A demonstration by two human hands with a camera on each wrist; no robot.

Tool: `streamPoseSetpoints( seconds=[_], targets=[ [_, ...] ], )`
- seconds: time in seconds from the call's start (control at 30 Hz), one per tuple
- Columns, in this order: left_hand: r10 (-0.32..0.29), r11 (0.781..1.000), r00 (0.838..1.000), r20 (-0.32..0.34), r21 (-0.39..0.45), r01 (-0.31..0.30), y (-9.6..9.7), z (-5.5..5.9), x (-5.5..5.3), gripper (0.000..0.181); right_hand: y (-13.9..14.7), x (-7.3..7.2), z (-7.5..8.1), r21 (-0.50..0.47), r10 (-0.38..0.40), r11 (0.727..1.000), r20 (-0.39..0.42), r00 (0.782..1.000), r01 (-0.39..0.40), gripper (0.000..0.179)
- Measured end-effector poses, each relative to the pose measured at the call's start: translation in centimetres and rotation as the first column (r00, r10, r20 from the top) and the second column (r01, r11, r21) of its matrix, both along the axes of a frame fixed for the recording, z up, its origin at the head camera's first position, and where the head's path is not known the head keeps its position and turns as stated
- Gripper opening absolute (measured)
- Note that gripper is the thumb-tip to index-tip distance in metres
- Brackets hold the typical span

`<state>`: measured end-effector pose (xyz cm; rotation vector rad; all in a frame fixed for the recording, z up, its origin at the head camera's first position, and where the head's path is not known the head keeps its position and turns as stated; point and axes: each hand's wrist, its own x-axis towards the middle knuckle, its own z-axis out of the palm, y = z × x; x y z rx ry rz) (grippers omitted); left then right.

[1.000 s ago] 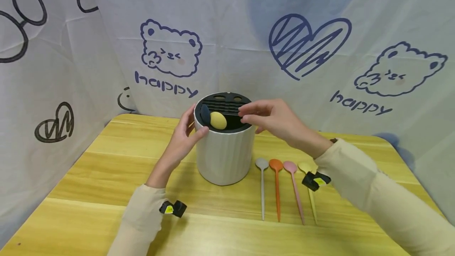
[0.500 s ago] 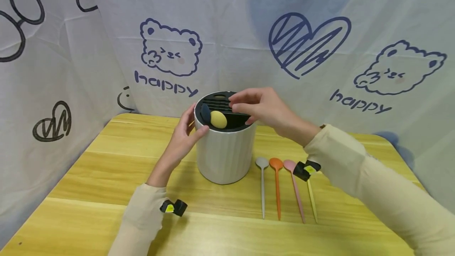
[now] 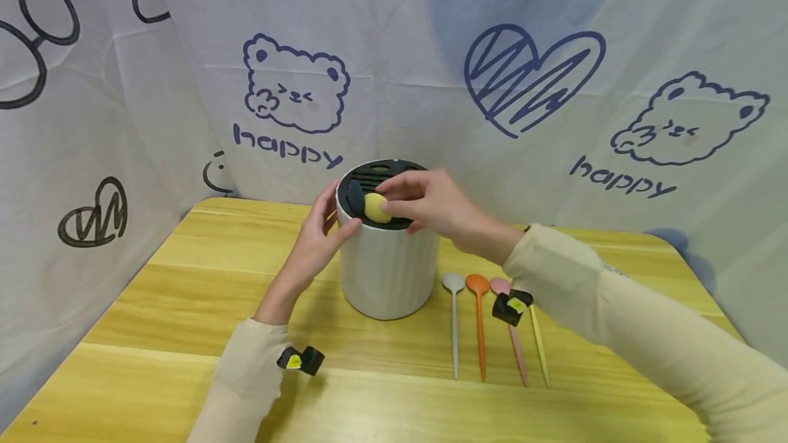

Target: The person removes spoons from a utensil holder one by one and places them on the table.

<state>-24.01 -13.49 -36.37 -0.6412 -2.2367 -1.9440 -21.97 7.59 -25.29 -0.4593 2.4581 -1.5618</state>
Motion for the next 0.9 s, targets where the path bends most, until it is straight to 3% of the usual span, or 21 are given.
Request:
streamPoseSetpoints(
  seconds=[0.9],
  targets=[
    [-0.003,1.0,1.0,-0.007,0.009,0.003,0.12,0.18,0.09,0.083,-0.32,0.08,0.03,0.062,-0.041,0.997,-0.05,0.998,0.044,0.019]
  ],
)
